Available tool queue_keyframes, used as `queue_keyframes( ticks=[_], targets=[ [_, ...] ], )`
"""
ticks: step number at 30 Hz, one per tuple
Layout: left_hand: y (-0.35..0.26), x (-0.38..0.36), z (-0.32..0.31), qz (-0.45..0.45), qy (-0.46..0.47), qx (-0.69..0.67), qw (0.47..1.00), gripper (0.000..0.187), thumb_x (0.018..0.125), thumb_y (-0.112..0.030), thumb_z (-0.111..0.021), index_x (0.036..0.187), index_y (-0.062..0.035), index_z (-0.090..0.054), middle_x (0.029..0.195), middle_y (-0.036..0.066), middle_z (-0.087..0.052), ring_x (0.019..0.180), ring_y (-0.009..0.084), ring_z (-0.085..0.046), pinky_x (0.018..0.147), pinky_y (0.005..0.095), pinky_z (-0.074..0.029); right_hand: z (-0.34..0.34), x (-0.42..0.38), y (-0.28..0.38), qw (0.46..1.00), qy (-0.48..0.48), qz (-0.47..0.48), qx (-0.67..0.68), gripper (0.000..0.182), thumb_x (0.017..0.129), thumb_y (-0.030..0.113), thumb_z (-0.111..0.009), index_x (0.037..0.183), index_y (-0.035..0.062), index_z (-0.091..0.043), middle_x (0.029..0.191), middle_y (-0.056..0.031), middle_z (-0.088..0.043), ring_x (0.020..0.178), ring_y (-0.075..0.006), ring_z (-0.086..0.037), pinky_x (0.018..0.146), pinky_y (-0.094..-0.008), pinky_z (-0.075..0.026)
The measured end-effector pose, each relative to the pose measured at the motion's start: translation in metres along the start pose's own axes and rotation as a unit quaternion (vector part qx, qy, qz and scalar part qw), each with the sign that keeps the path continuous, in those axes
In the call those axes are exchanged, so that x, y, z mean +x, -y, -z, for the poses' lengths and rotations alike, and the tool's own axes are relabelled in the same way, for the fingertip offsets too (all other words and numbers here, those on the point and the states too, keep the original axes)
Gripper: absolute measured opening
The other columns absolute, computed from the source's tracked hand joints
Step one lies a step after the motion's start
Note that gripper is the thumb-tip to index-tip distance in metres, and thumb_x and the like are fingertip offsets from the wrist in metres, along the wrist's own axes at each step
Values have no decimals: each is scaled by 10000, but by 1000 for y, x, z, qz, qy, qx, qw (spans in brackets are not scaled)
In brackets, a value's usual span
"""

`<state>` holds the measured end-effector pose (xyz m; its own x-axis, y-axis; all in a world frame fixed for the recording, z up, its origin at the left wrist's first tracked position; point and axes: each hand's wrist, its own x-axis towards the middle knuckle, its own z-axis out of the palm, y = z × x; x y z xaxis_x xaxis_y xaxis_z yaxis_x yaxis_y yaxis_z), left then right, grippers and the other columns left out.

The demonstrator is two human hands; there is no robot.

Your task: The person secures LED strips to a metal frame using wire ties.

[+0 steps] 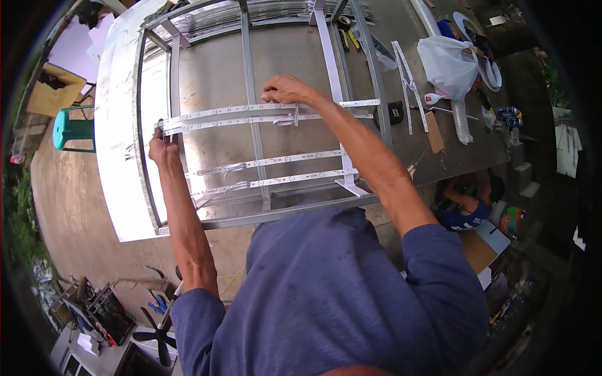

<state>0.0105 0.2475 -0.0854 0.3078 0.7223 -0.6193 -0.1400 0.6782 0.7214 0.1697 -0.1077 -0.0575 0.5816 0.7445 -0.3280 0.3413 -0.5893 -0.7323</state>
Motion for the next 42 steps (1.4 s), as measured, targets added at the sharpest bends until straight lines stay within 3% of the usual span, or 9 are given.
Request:
queue_keyframes(
  ticks=[6,13,20,23,26,30,33,36,42],
  targets=[
    [-7,59,30,-23,8,-16,1000,330,1084,-119,-352,1181,46,-621,1079,164,-696,970,299,-705,850,511,-637,-20,-2,15,999,-44,22,8,277,972,307,-587,995,72,-734,842,-154,-707,802,-323,-659,768,-429,-501],
    [-3,67,29,-55,-39,-63,996,178,1007,5,-496,1120,72,-616,1048,185,-707,902,306,-732,759,530,-659,-28,-7,22,994,-102,23,40,267,992,297,-563,993,61,-687,825,-161,-689,789,-360,-650,757,-456,-497],
    [8,109,43,-40,-30,-93,994,269,1049,-60,-421,1196,83,-595,1157,204,-669,1041,337,-688,903,571,-604,-72,-18,45,960,-277,-6,-47,217,1020,259,-536,997,53,-602,812,-198,-698,770,-424,-685,673,-523,-528],
    [-2,91,39,-3,-8,-87,996,350,1091,-145,-364,1235,63,-607,1234,198,-654,1136,341,-649,971,575,-561,-63,-20,46,967,-247,-7,-54,240,1023,271,-532,967,53,-616,803,-192,-696,778,-418,-687,694,-513,-535],
    [2,42,23,1,0,-31,1000,319,1082,-138,-413,1217,44,-636,1162,168,-698,1051,303,-696,907,538,-603,-37,-21,28,970,-235,-15,-65,295,1018,327,-531,966,66,-658,828,-173,-709,820,-400,-696,757,-487,-542],
    [11,-49,-13,-2,40,44,998,266,1028,2,-476,1238,166,-479,1163,289,-633,1056,424,-686,889,605,-636,17,-32,-12,968,-226,-91,-64,328,992,383,-557,1064,98,-703,903,-162,-727,911,-380,-692,826,-473,-520],
    [28,-83,-23,23,87,99,991,255,1011,43,-465,1212,200,-462,1144,318,-619,997,434,-708,783,533,-690,52,-40,-37,958,-226,-146,-94,269,962,322,-617,1053,85,-707,968,-171,-729,954,-407,-681,818,-499,-523],
    [51,-99,-22,25,100,122,987,234,979,62,-481,1168,200,-495,1121,308,-628,944,418,-723,751,513,-696,55,-50,-59,933,-319,-97,-133,227,933,267,-655,1030,69,-710,999,-148,-713,975,-374,-666,858,-482,-513],
    [63,-102,-18,41,119,139,982,245,959,63,-513,1165,196,-513,1112,301,-645,951,424,-717,769,500,-687,25,-48,-26,956,-197,148,-160,262,917,275,-671,1070,66,-716,1059,-141,-699,1018,-330,-638,931,-432,-495]
  ],
)
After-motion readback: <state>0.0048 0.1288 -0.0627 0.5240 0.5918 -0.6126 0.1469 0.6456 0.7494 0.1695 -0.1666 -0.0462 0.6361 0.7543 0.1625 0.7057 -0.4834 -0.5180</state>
